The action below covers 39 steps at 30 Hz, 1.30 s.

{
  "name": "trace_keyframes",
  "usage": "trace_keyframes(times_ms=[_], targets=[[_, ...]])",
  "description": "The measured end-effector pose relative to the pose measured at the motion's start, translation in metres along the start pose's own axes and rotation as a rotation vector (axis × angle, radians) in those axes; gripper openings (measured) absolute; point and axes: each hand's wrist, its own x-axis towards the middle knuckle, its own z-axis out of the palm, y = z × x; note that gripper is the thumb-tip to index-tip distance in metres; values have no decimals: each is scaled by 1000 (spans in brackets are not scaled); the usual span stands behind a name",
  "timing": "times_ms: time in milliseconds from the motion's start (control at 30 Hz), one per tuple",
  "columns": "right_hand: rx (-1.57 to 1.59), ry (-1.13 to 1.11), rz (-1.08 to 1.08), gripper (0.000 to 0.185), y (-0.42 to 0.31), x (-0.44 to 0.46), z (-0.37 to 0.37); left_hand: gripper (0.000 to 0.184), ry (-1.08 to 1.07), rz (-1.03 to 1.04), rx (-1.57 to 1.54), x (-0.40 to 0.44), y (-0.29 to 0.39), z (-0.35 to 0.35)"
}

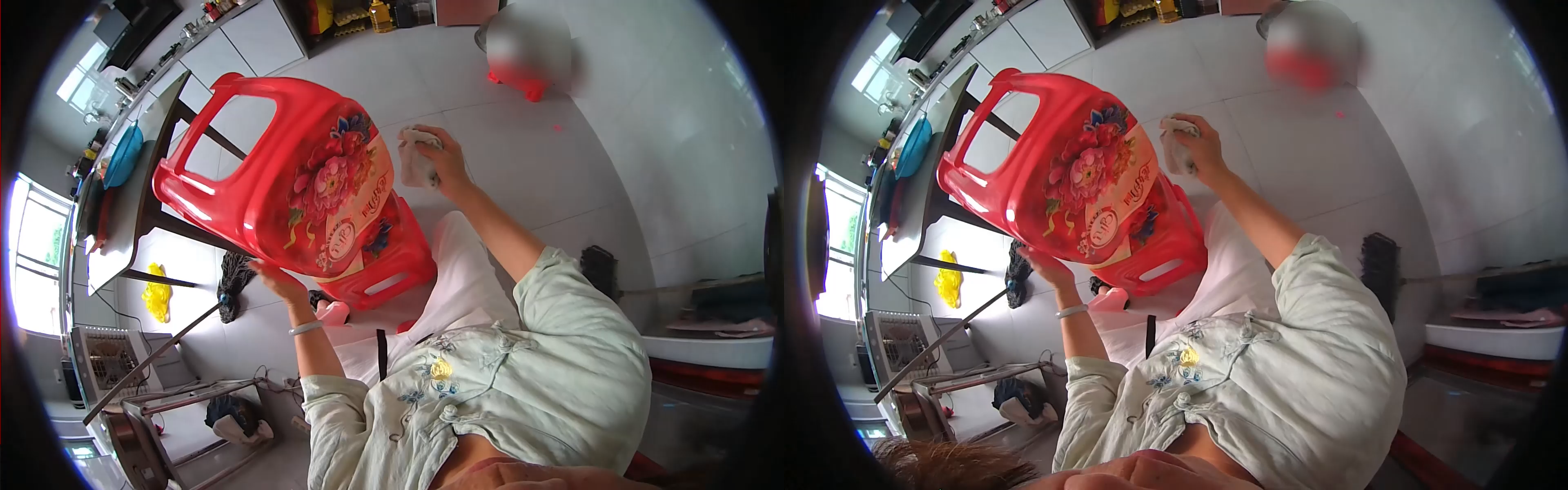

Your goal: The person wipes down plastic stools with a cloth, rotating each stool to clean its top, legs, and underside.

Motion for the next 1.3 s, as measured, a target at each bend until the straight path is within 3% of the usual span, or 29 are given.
trace_keyframes(times_ms=[100, 167, 300, 400, 467, 567, 600, 633, 667, 700, 767, 833, 900, 967, 1133, 1233, 1300], targets=[[37, -58, 62, 34, 8, -1, 8, 66, -81, -125, -164, 21, 35, 2], [-192, 33, 33, 35, 17, -1, 23, 54, -49, -268, -266, 36, 50, 5], [-210, 71, 10, 35, 2, -11, 47, 61, 143, -301, -167, 26, 52, 25], [-133, 97, -150, 34, -42, -15, 84, 59, 40, -289, -273, 16, 51, 31], [-103, -112, -393, 31, -73, -27, 121, 59, 47, -279, -269, 9, 49, 36], [-333, -475, -466, 27, -83, -50, 172, 58, 26, -289, -187, 0, 56, 41], [-316, -655, -303, 33, -82, -68, 188, 56, 28, -295, -183, 0, 53, 40], [-438, -798, -600, 36, -60, -73, 199, 55, 28, -301, -176, 0, 47, 38], [-912, -912, -1047, 35, -35, -69, 199, 55, 29, -297, -183, 0, 42, 34], [-917, -913, -1052, 35, -34, -75, 203, 53, 18, -247, -211, -3, 34, 27], [-1209, -786, -1308, 31, -33, -94, 203, 51, 5, -203, -240, -6, 33, 27], [-1244, -759, -1240, 30, -39, -80, 198, 50, 46, -311, -336, -10, 35, 27], [-1426, -500, -1308, 31, -45, -43, 183, 53, 59, -292, -322, -15, 45, 35], [-1460, -468, -1170, 33, -54, 15, 161, 58, 16, -278, -321, -16, 51, 35], [-1369, -509, -1125, 34, -49, 51, 145, 63, -1, -264, -240, -12, 51, 45], [-1316, -556, -1211, 35, -51, 19, 162, 62, 72, -293, -230, -9, 51, 43], [-1357, -712, -1235, 34, -52, -21, 172, 61, 103, -301, -192, -9, 44, 36]])
